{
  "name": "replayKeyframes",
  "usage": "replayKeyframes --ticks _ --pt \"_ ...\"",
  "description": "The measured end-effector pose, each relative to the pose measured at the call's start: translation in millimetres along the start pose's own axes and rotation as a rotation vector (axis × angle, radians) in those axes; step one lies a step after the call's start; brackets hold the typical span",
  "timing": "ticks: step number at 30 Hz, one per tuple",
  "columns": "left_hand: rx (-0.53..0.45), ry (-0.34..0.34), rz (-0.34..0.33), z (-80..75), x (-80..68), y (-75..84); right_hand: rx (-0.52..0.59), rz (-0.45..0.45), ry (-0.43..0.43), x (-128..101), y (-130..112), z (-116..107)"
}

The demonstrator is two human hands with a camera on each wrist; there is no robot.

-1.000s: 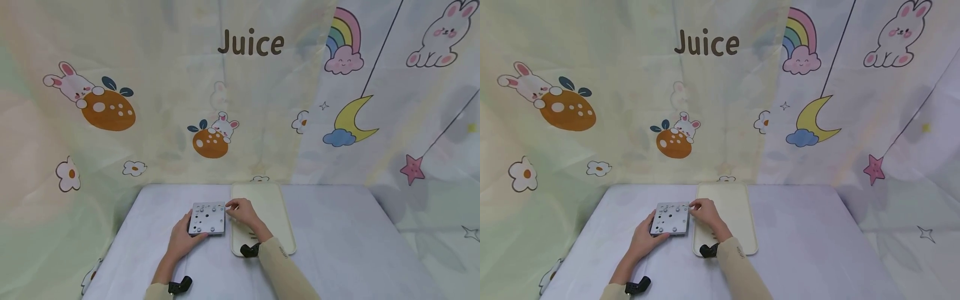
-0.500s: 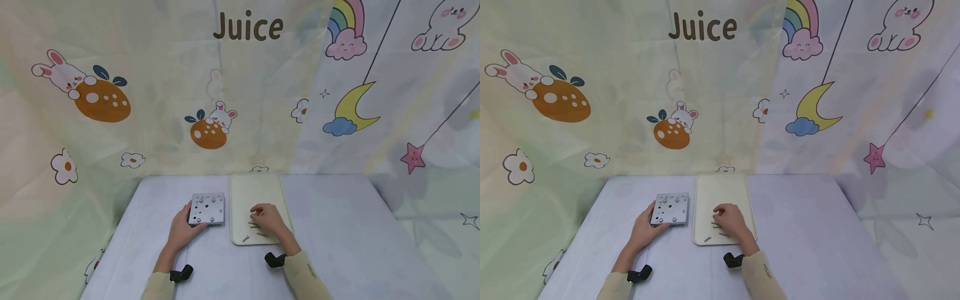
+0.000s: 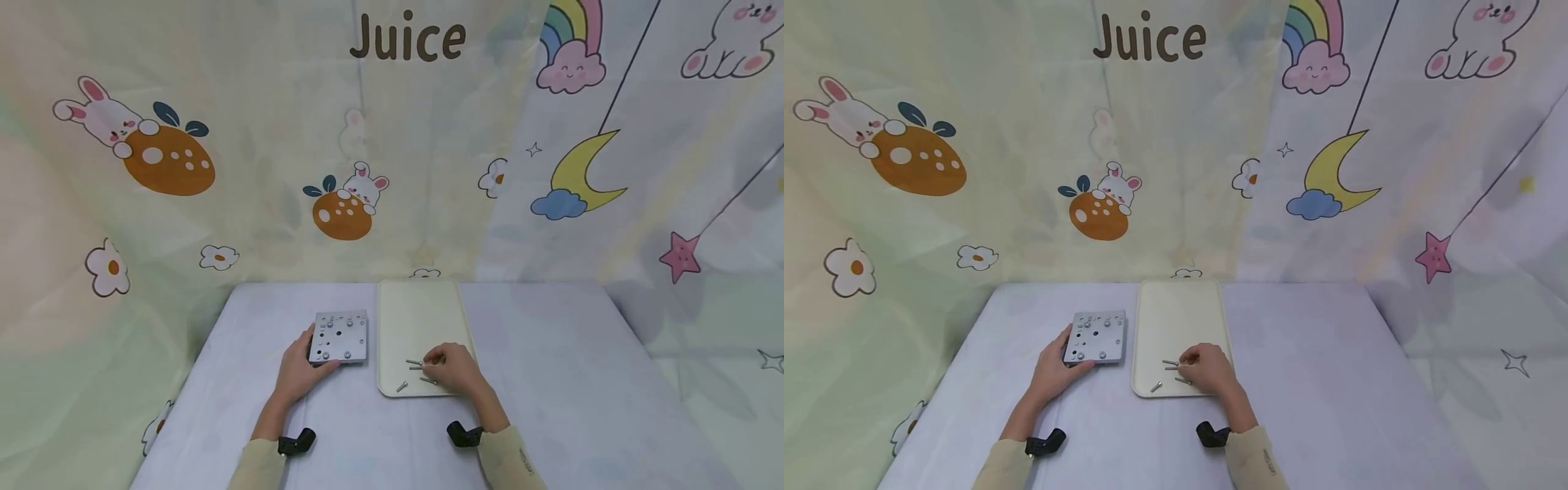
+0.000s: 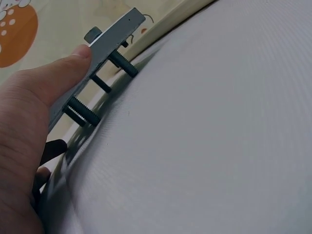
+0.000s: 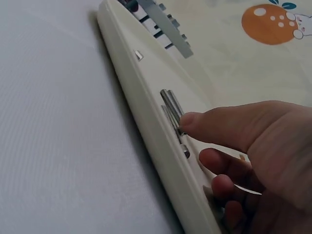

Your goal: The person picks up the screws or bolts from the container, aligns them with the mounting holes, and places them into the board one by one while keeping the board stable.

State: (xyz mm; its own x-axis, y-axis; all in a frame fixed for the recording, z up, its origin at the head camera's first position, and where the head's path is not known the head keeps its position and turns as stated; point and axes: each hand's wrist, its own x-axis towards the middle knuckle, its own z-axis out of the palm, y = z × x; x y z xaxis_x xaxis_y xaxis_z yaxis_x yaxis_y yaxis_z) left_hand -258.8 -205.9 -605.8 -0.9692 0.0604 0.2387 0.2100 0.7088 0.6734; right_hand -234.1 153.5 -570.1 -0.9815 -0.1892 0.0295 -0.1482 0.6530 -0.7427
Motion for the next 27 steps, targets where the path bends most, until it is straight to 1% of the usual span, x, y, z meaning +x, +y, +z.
replayKeyframes --ticks 2,4,7,13,15,18,22,24,27 --pt "-0.003 -0.009 0.003 1.3 -2.5 -0.6 -0.021 0.006 -0.016 -2 2 2" --pt "-0.006 -0.010 0.000 2.3 -5.1 -1.4 -0.043 -0.005 -0.030 -5 3 4" --pt "0.001 -0.004 -0.010 3.1 -6.5 -2.0 -0.073 -0.032 -0.030 -6 4 6" --pt "0.000 0.006 -0.007 1.6 0.1 -0.6 -0.097 -0.091 0.009 0 4 4" --pt "0.000 0.005 -0.005 1.6 1.1 -0.1 -0.094 -0.092 0.012 0 4 3" --pt "0.009 0.004 -0.003 1.9 0.9 0.3 -0.054 -0.081 0.010 0 5 2" --pt "0.009 0.002 -0.010 1.8 -2.5 0.7 0.061 -0.052 -0.004 2 3 1" --pt "0.007 0.001 -0.010 1.8 -3.5 0.6 0.119 -0.049 0.003 6 0 0" --pt "0.006 0.007 -0.007 1.6 -2.0 0.8 0.181 -0.070 0.022 17 -6 -1"
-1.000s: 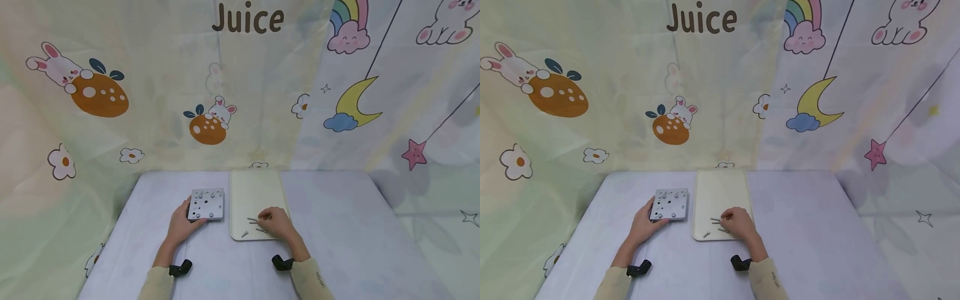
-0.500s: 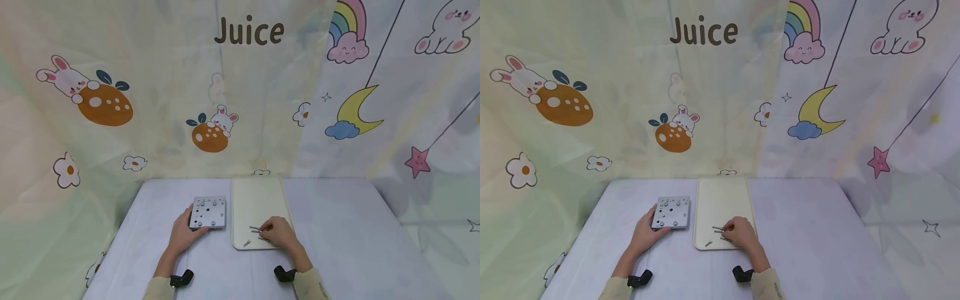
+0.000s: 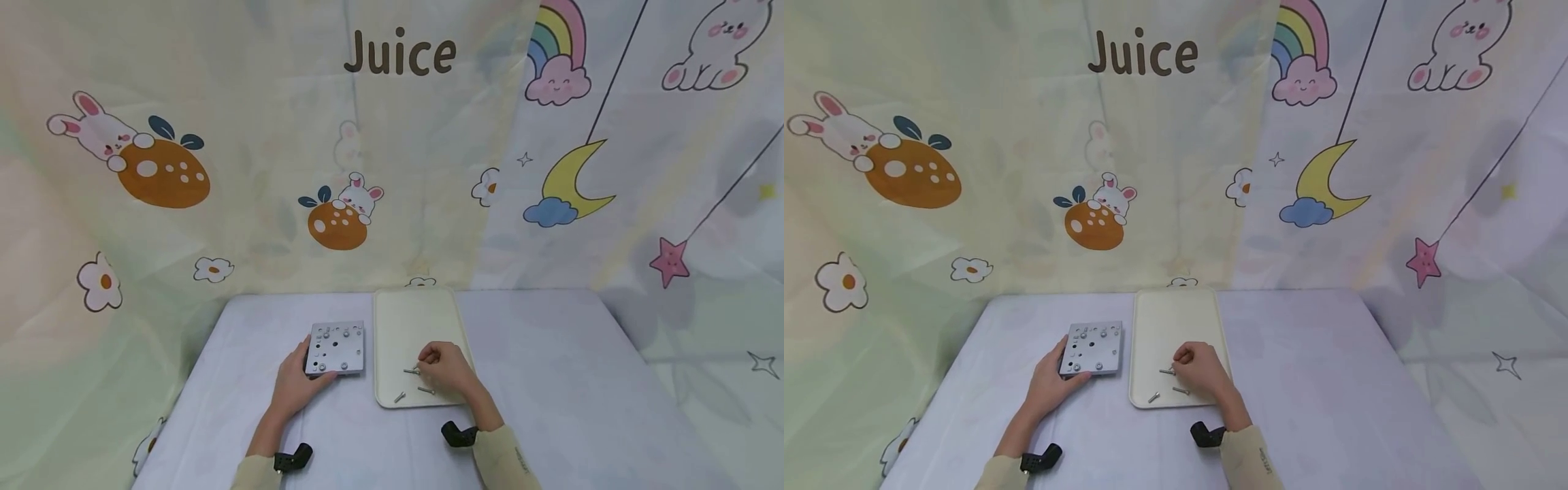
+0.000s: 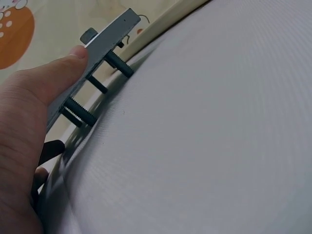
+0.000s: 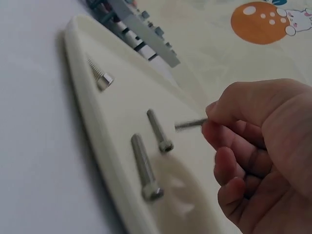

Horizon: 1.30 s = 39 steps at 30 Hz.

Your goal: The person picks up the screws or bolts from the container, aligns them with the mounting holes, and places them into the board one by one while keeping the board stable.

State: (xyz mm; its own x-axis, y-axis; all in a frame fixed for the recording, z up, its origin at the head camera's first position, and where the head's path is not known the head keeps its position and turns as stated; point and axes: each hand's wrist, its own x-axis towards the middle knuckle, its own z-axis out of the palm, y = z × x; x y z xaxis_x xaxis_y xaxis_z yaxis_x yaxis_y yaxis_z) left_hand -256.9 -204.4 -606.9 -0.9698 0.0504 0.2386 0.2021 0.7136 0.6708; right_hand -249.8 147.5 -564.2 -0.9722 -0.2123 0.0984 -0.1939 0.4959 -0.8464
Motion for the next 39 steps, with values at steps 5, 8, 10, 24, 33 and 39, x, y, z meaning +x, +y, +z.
replayKeyframes --ticks 5,8,10,24,33,39 --pt "0.002 0.004 0.004 -2.4 1.1 -0.7 0.059 -0.031 -0.007 22 -12 8" --pt "0.001 -0.011 -0.003 -2.1 -1.4 0.0 0.090 -0.030 -0.029 31 -20 15" --pt "0.008 -0.018 -0.011 -1.3 -2.8 0.2 0.100 -0.030 -0.041 39 -25 20" --pt "-0.001 -0.005 -0.004 -2.2 11.7 2.6 0.025 -0.095 -0.071 114 -75 42" --pt "0.013 0.010 0.020 -4.5 7.0 -0.1 0.013 -0.072 -0.115 125 -90 58" --pt "0.007 -0.007 0.003 -4.6 1.9 -1.4 -0.007 -0.051 -0.129 122 -86 67"
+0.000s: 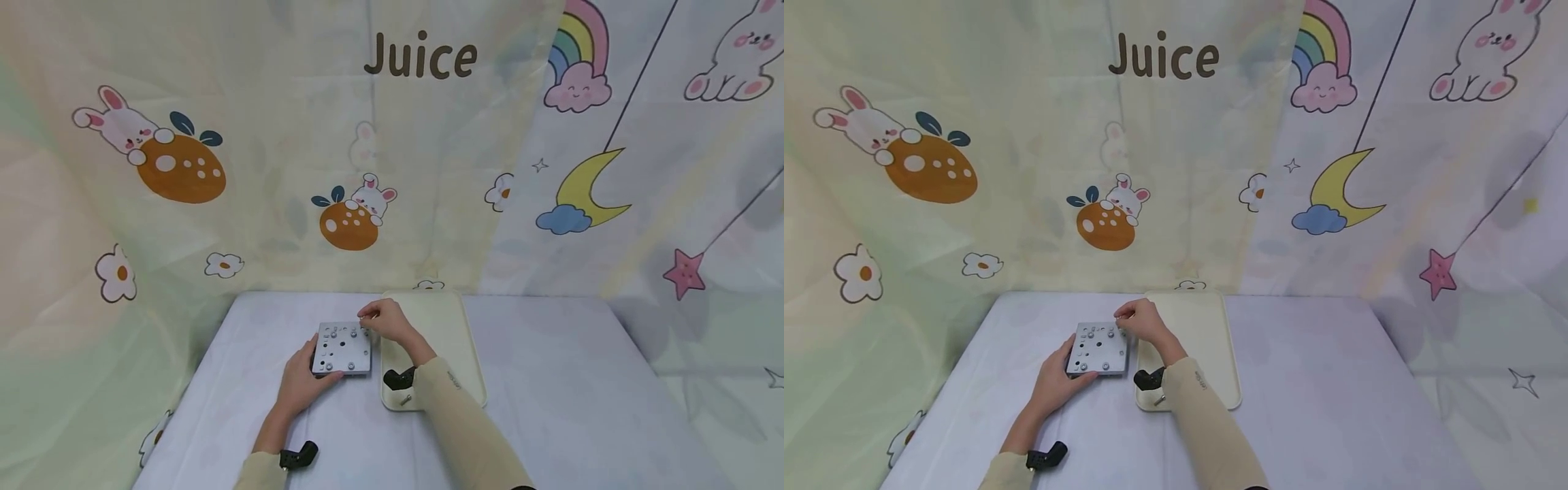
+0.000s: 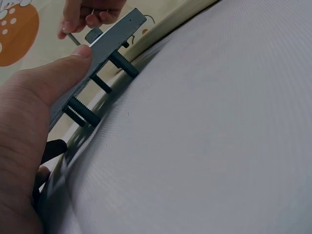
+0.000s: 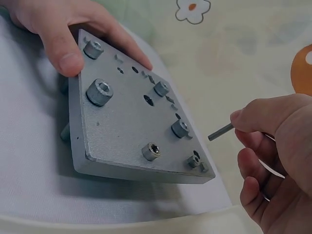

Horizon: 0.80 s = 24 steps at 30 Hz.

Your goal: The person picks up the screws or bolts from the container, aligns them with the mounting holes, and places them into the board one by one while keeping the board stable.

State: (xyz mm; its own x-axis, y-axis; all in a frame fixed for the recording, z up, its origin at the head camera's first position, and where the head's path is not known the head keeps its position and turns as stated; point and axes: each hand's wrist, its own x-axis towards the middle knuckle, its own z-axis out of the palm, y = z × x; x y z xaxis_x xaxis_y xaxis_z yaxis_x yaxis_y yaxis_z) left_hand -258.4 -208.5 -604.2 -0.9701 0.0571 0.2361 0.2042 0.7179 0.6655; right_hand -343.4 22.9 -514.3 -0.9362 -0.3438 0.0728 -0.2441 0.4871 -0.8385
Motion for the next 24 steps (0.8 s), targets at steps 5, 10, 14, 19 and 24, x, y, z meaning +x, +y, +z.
replayKeyframes --ticks 5,10,14,19,24 --pt "0.002 -0.003 -0.009 0.9 1.9 1.3 -0.022 -0.006 0.010 0 4 0" --pt "0.005 -0.006 -0.014 1.0 3.3 1.4 -0.027 -0.015 0.015 3 6 1" --pt "0.010 0.005 -0.008 -0.2 2.0 0.7 -0.015 0.001 0.008 5 11 4" --pt "0.011 0.004 0.005 0.2 1.3 0.4 -0.018 0.024 0.024 4 14 7" --pt "0.013 -0.005 -0.018 1.8 -0.4 0.3 -0.002 0.022 0.030 3 14 8"
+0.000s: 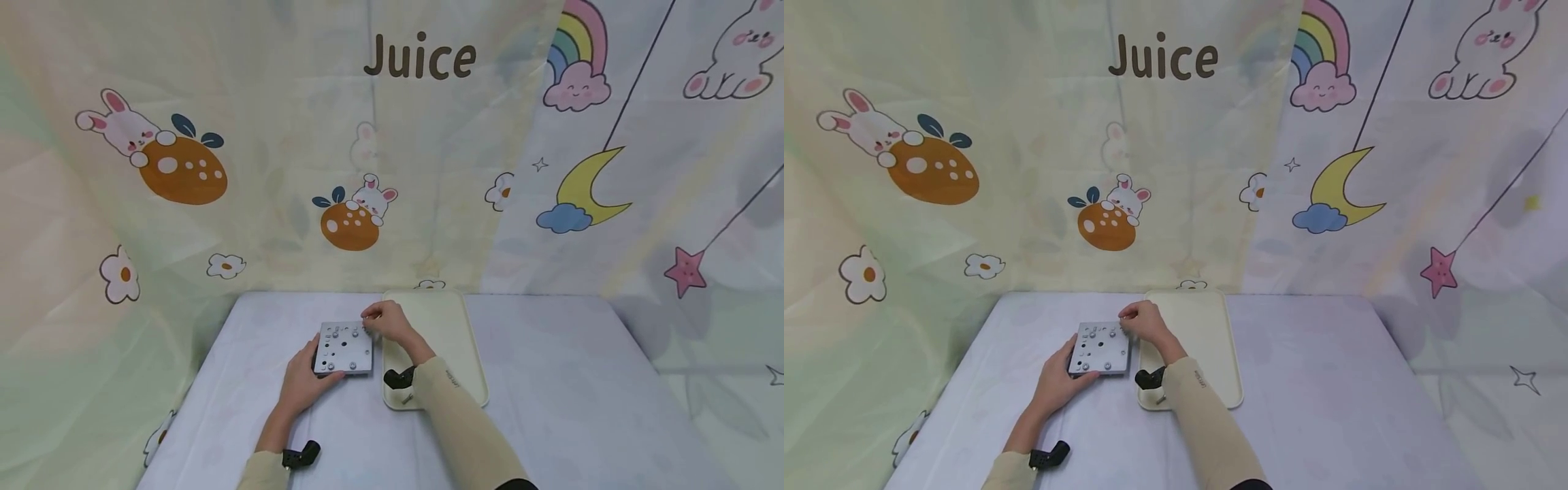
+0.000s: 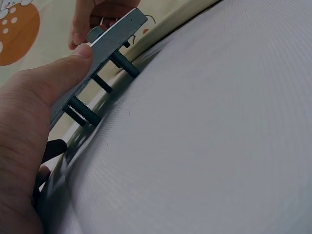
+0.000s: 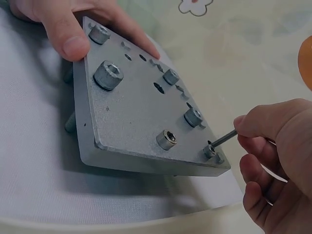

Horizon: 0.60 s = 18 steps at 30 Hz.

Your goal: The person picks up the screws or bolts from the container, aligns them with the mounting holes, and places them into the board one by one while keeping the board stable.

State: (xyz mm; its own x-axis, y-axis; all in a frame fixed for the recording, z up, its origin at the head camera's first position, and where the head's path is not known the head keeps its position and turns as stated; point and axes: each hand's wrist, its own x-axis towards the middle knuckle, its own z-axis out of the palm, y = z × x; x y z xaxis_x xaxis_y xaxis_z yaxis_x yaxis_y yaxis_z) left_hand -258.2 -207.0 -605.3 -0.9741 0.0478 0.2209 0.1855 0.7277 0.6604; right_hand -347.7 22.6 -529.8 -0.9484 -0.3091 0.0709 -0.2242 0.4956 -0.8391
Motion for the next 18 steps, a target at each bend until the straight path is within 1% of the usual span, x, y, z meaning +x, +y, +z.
replayKeyframes --ticks 5,9,12,18 --pt "-0.015 0.005 -0.002 1.3 -2.0 0.0 -0.017 0.017 -0.007 -1 1 3" --pt "-0.015 -0.006 -0.005 1.2 -3.1 0.7 -0.030 0.034 -0.012 -3 3 4" --pt "-0.007 -0.012 -0.004 0.6 -2.6 0.9 -0.029 0.024 -0.003 -3 3 2" --pt "0.002 -0.002 -0.002 -0.9 -0.1 -0.6 -0.019 0.002 0.026 -4 3 -6"
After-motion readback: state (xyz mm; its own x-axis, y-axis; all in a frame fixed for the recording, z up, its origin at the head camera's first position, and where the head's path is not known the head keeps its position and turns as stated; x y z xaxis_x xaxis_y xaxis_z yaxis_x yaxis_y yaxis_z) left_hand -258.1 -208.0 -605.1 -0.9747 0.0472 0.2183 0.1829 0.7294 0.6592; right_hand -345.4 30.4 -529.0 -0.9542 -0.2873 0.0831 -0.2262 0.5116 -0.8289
